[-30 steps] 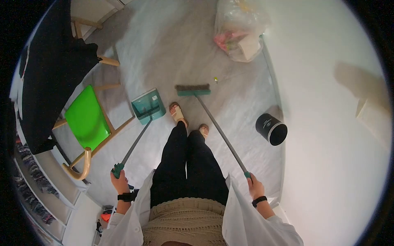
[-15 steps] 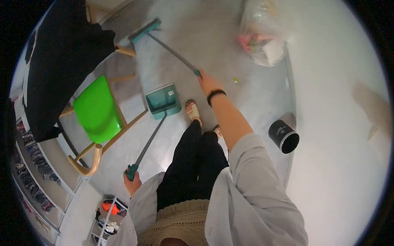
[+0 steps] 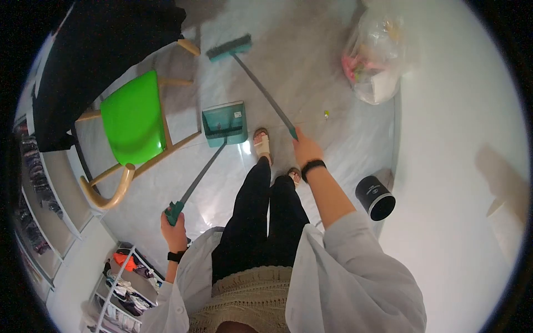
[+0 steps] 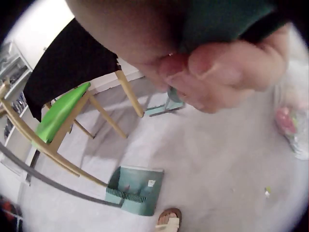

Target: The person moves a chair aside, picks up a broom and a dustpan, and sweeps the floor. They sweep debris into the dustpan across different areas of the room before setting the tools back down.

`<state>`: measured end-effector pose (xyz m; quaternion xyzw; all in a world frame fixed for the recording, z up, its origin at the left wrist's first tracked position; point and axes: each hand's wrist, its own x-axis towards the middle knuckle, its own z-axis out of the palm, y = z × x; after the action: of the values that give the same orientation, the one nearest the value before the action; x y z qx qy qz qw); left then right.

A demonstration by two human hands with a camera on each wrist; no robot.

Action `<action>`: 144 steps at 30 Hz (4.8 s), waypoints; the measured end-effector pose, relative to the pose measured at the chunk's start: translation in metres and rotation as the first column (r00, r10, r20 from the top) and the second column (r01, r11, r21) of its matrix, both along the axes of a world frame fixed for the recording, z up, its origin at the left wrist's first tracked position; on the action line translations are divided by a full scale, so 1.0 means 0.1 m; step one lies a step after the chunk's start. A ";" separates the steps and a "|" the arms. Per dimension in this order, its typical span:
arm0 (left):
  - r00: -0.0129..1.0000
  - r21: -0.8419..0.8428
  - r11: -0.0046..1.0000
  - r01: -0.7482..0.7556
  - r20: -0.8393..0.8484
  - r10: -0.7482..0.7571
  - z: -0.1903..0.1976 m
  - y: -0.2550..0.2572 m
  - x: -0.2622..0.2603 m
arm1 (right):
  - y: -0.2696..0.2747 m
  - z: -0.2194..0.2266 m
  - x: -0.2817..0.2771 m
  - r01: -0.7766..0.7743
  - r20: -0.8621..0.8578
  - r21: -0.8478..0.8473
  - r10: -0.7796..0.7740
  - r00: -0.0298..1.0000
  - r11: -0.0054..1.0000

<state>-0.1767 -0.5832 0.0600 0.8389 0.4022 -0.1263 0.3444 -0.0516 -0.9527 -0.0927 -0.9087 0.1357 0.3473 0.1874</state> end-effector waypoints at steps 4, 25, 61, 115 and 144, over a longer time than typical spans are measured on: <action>0.988 0.161 0.980 0.114 0.088 -0.129 -0.04 -0.03 -0.09 | -0.55 0.35 -0.94 -0.055 -0.028 -0.041 0.054 0.998 0.998; 0.991 0.095 0.987 -0.131 0.011 0.130 0.15 -0.14 -2.77 | -2.05 1.33 -3.10 -0.156 0.178 -0.032 0.159 0.971 0.987; 0.999 0.014 1.000 0.005 -0.038 -0.004 -0.15 0.13 -3.40 | -2.19 1.63 -5.41 0.591 0.011 0.063 -0.593 0.805 0.804; 1.000 -0.107 0.994 0.005 0.021 -0.003 0.17 -0.19 -3.29 | -1.41 0.97 -6.03 0.754 0.070 0.086 -0.759 0.648 0.651; 0.999 -0.087 0.996 0.021 0.038 -0.018 0.07 -0.08 -3.34 | -2.84 -0.20 -4.71 0.867 0.261 0.110 -0.856 0.447 0.486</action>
<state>-0.5109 -0.5911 0.0670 0.8291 0.3816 -0.1313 0.3870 -0.5223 -1.2367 -0.1127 -0.7569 0.5558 0.0691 0.3367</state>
